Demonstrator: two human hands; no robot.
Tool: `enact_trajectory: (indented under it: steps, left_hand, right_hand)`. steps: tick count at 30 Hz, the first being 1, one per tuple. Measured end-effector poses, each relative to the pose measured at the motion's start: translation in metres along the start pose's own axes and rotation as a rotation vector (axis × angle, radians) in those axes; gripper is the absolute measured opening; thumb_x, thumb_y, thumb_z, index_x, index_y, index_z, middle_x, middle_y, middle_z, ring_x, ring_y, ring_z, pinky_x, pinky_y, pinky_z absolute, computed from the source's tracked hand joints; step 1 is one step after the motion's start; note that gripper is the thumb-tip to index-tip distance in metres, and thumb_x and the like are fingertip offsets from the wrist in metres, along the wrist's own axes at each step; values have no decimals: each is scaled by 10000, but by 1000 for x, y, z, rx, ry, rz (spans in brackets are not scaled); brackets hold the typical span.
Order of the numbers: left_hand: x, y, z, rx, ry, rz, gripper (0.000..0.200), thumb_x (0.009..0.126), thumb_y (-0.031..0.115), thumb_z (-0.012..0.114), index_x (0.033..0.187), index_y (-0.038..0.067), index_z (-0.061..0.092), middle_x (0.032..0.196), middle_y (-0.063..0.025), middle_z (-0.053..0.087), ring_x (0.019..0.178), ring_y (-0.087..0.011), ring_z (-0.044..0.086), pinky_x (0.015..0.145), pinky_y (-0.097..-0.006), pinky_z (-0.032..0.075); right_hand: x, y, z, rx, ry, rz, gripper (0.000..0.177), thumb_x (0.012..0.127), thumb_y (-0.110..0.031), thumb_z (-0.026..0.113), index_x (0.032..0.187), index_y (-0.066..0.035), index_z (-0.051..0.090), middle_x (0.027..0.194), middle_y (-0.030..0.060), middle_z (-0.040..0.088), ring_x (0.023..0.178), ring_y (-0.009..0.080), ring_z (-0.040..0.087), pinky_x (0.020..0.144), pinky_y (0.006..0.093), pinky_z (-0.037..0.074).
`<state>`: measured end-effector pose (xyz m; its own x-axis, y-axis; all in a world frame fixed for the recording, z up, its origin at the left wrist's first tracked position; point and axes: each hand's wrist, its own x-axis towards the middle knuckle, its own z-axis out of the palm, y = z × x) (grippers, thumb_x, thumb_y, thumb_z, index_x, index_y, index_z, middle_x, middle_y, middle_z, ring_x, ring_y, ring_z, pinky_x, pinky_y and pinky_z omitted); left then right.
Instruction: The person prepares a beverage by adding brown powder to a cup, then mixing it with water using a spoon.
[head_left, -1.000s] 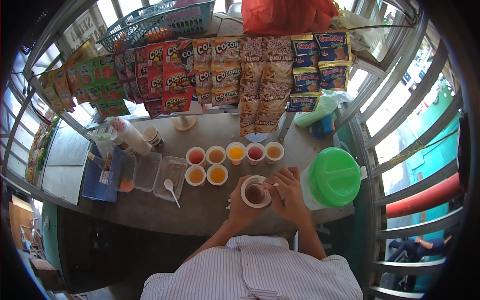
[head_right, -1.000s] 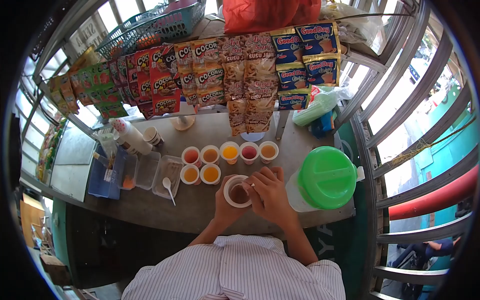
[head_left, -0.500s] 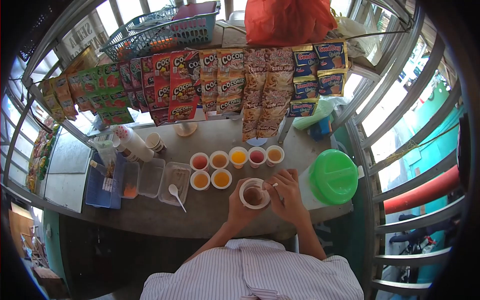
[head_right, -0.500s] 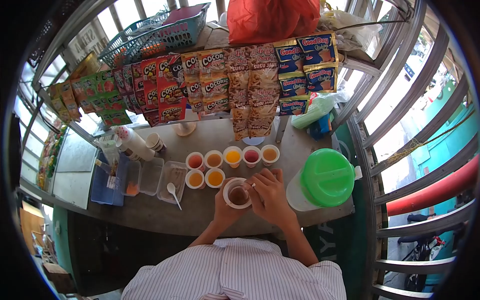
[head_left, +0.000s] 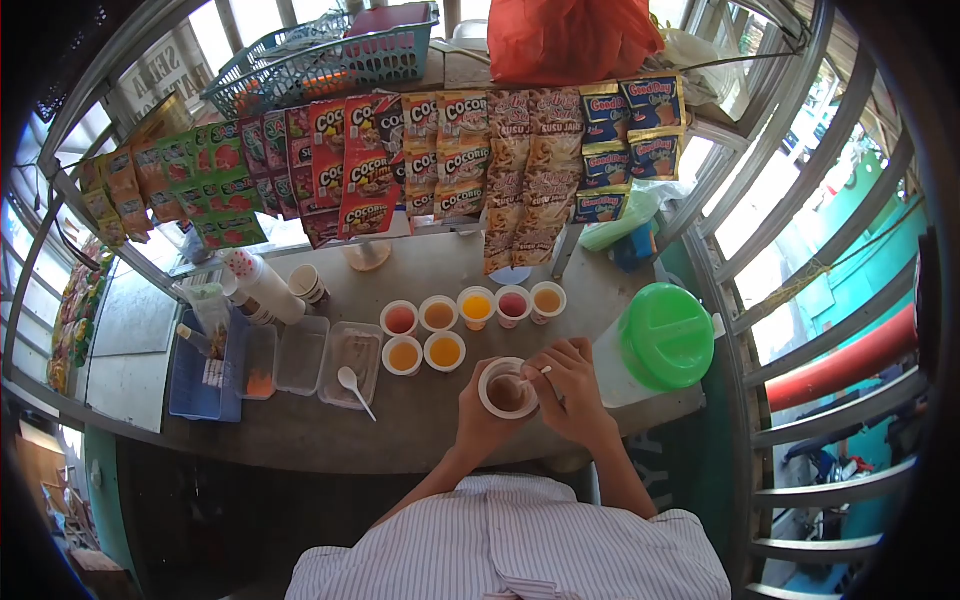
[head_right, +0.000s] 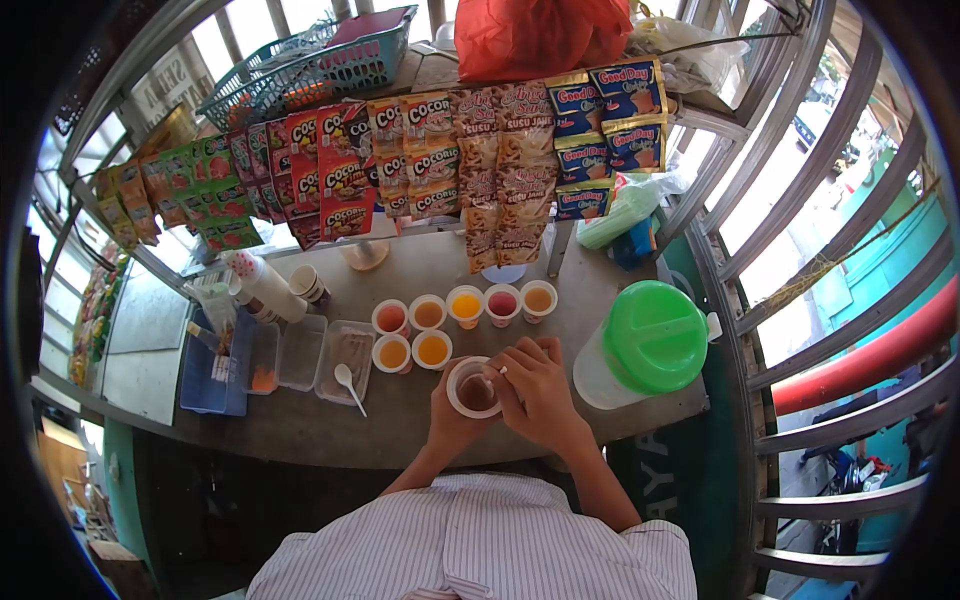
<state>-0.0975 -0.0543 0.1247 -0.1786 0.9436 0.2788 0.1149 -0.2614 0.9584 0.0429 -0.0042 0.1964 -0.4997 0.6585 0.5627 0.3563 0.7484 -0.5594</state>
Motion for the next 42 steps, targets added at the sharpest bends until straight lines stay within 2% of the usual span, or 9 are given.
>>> enact_trajectory:
  steps: [6,11,17,27,29,33,35,38,42]
  left_hand:
    - [-13,-27,-5,-68,-64,-131,644,643,144,887,1174,43,538,1088,-101,646,1003,-200,650,868,-320,520]
    - [-12,-66,-5,233,-130,55,610,596,141,879,1131,46,600,1167,-121,595,1095,-307,582,908,-395,490]
    - [-8,-103,20,82,-169,-35,582,631,168,859,1142,50,605,1123,-134,625,1044,-303,623,897,-377,496]
    - [2,-142,18,70,-314,-47,602,666,168,841,1185,27,572,1218,-153,602,1127,-319,589,955,-389,468]
    - [-3,-139,4,230,-360,95,604,689,204,838,1200,29,568,1271,-142,557,1192,-333,531,990,-405,439]
    - [-23,-135,-29,650,-370,21,665,733,348,811,1246,38,523,1236,-130,543,1167,-329,514,975,-421,436]
    - [-28,-133,-30,967,-318,37,545,777,428,749,1128,52,567,1087,-122,558,1037,-302,545,849,-420,456]
    - [-31,-158,-23,1126,-249,158,416,790,443,725,963,88,598,971,-82,557,951,-249,543,730,-410,430]
    - [-34,-164,-22,1119,-246,295,336,795,422,721,837,100,636,876,-51,585,874,-230,565,728,-400,420]
  right_hand:
    - [-20,9,22,44,-93,24,22,834,-65,616,840,-45,610,805,71,621,782,232,546,824,387,361]
    - [-35,24,36,-125,-115,63,37,838,-76,610,854,-42,608,834,90,627,821,244,573,824,400,380]
    - [-75,72,64,-208,62,179,75,895,-88,569,858,-39,612,845,95,653,828,284,600,781,411,390]
    - [-99,97,78,-318,56,256,99,895,-105,575,926,-43,645,867,94,657,842,275,593,783,395,397]
    - [-99,97,78,-285,63,269,96,895,-104,576,911,-41,646,892,98,665,842,281,599,783,400,405]
    - [-99,98,75,-271,80,307,99,899,-104,574,902,-34,644,898,105,669,834,287,604,778,404,412]
    - [-99,98,77,-216,50,288,96,902,-103,577,899,-34,643,882,107,671,831,288,610,773,402,414]
    - [-93,95,73,-231,74,289,93,903,-101,581,899,-31,643,873,106,673,840,285,614,768,400,414]
    - [-97,98,75,-297,21,315,92,905,-101,584,900,-30,642,871,103,676,840,279,618,767,394,413]
